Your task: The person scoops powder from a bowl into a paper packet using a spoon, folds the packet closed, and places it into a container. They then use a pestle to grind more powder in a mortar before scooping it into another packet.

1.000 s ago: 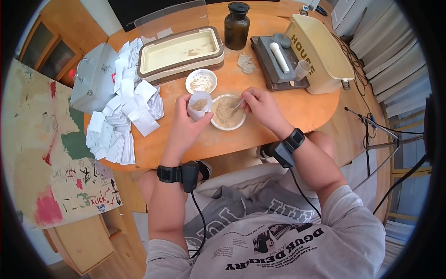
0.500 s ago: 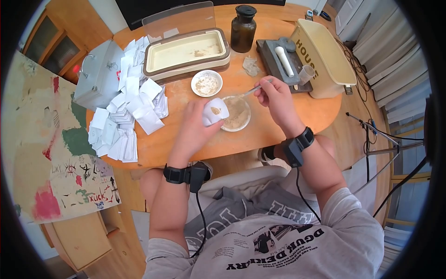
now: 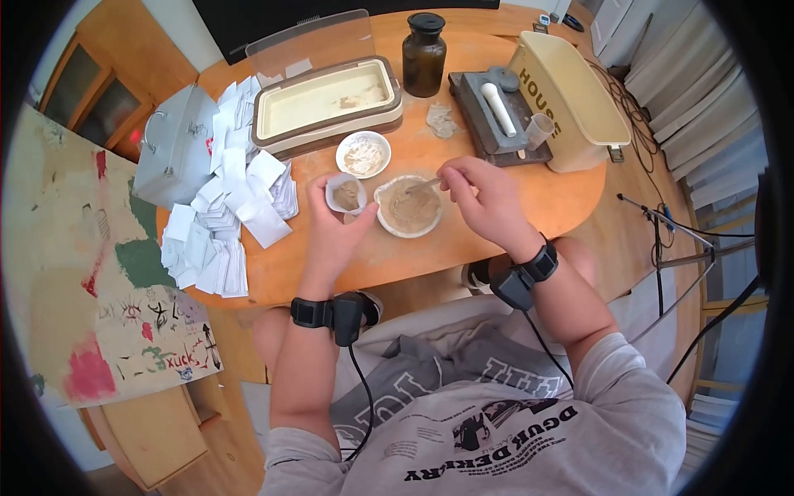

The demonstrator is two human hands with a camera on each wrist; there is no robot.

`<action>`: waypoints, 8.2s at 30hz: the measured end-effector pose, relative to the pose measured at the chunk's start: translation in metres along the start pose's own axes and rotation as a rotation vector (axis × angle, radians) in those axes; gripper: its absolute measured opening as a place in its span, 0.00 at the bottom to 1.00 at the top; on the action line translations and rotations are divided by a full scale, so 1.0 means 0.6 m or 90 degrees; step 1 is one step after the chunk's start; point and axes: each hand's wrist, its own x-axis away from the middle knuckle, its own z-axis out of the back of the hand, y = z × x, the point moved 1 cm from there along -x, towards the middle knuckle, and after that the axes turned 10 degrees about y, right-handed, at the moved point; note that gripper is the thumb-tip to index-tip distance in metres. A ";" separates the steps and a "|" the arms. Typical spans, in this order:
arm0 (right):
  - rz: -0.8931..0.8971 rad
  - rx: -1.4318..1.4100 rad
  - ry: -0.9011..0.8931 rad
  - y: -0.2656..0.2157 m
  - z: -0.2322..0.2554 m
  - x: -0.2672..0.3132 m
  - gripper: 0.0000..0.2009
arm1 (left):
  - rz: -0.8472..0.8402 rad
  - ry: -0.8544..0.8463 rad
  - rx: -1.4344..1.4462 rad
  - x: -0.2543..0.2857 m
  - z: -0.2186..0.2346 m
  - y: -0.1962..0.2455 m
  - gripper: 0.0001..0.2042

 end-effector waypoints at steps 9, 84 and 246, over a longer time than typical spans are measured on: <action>-0.095 0.054 -0.100 0.055 -0.020 0.012 0.08 | -0.124 -0.004 -0.046 0.012 -0.019 0.006 0.30; 0.031 0.172 -0.068 0.059 0.041 0.009 0.20 | -0.118 0.387 -0.711 -0.047 0.211 -0.010 0.48; -0.371 -0.093 -0.087 0.100 -0.037 0.018 0.11 | -0.168 -0.067 -0.326 0.009 0.005 0.013 0.29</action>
